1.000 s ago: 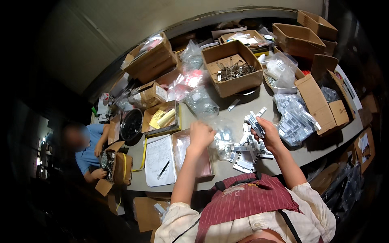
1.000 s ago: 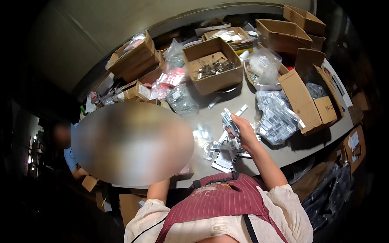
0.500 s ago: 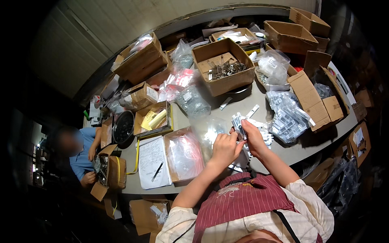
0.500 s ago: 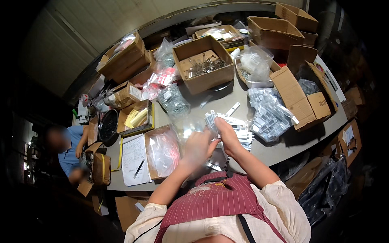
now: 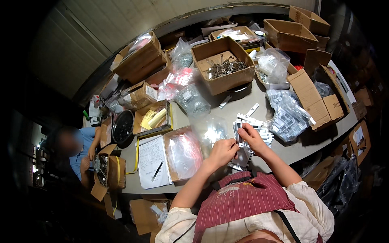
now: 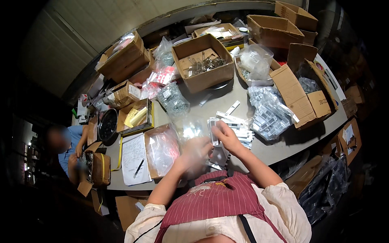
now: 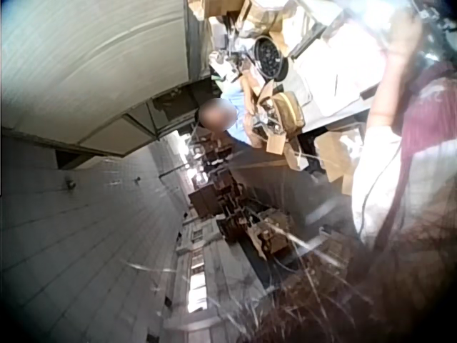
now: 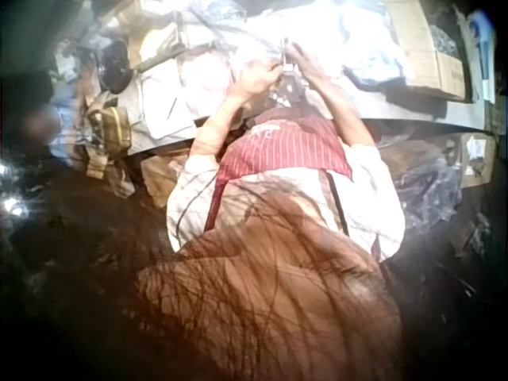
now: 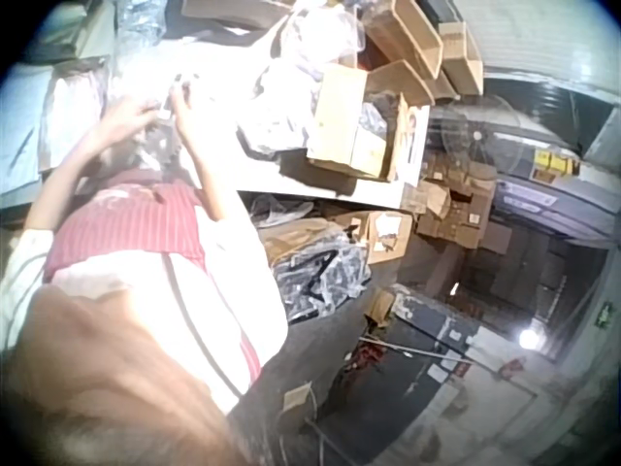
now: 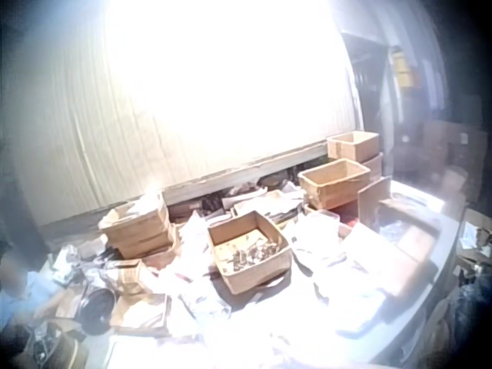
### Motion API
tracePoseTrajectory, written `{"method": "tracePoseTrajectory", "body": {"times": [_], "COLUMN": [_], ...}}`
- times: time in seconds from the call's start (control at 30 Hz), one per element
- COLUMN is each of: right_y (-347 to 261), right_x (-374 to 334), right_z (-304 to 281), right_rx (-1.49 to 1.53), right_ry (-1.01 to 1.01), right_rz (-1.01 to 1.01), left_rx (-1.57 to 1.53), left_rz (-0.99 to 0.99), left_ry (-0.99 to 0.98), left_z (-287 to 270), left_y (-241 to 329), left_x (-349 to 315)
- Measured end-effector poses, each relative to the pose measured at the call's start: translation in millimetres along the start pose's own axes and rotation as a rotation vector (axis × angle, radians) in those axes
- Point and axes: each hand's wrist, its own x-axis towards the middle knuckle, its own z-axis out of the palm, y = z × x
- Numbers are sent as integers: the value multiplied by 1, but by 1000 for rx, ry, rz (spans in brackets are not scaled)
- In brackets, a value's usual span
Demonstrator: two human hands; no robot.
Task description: The person repeatedly picks up small white rectangular components from a cluttered table and places them into clear plastic bags. The workspace is filled with cardboard boxes and loose hardware. The person handles the items one by one, organizing them into the packaging.
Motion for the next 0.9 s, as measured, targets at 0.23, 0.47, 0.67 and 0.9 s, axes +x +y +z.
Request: {"method": "tracePoseTrajectory", "body": {"times": [0.23, 0.47, 0.67, 0.9], "right_y": [3, -11, -5, -3], "right_x": [-4, -7, -5, -8], "right_z": [-14, -7, -4, 8], "right_rx": [13, 171, -61, -222], "right_ry": [-89, -118, 8, 49], "right_rz": [145, 168, 14, -17], "left_rx": [-124, -579, -330, -226], "left_rz": [26, -68, -96, -116], "left_ry": [-72, -174, 99, 92], "left_z": [7, 25, 19, 23], "left_y": [-10, -4, 7, 2], "left_x": [-7, -23, -21, -15]}}
